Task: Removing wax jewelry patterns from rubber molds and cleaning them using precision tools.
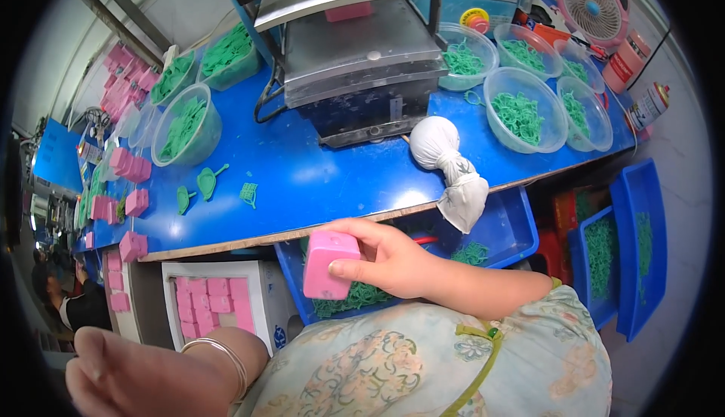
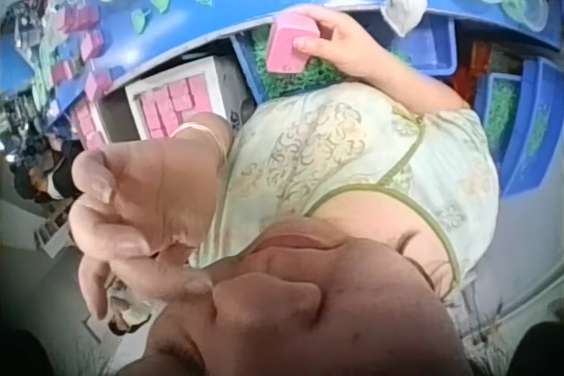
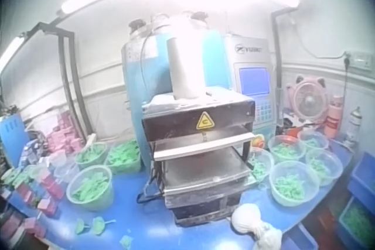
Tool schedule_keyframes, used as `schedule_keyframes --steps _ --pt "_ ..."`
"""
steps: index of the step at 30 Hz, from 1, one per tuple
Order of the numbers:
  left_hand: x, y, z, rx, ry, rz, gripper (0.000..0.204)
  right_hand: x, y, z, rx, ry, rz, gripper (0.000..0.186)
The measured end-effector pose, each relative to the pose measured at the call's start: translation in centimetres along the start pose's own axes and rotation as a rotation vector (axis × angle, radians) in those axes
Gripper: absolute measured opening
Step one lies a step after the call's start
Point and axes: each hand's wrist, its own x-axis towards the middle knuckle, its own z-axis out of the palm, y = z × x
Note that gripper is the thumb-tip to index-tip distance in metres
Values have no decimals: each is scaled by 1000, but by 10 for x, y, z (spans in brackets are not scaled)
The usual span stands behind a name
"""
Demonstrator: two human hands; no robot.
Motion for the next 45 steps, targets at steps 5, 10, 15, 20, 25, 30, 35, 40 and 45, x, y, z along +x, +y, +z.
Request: schedule_keyframes --steps 5,10,15,20,25,30,35,40,45 --pt "-47 -24 19 536 100 -397 31 -6 -34 -5 -930 123 -669 43" --pt "-91 -66 28 845 -806 -268 69 -11 -39 -8 -943 269 -555 36" --pt "-105 -67 37 664 -552 -677 78 1 -36 -15 -573 128 -336 51" --pt "-101 -50 29 -726 577 -1295 58 30 -110 -54 82 226 -175 52" --pt "-106 -45 18 -630 766 -1425 48 20 -121 -59 45 201 -175 45" --pt "-100 -41 15 40 557 -1189 52 -33 -64 -34 179 -32 -185 46" --pt "-71 -55 40 363 61 -875 88 -56 -40 -57 293 -340 -7 60" --pt "-64 -76 50 475 -564 -882 91 -63 -40 -40 112 -177 231 57" --pt "-81 -86 40 573 -557 -900 89 -73 -46 -50 10 -22 194 58"
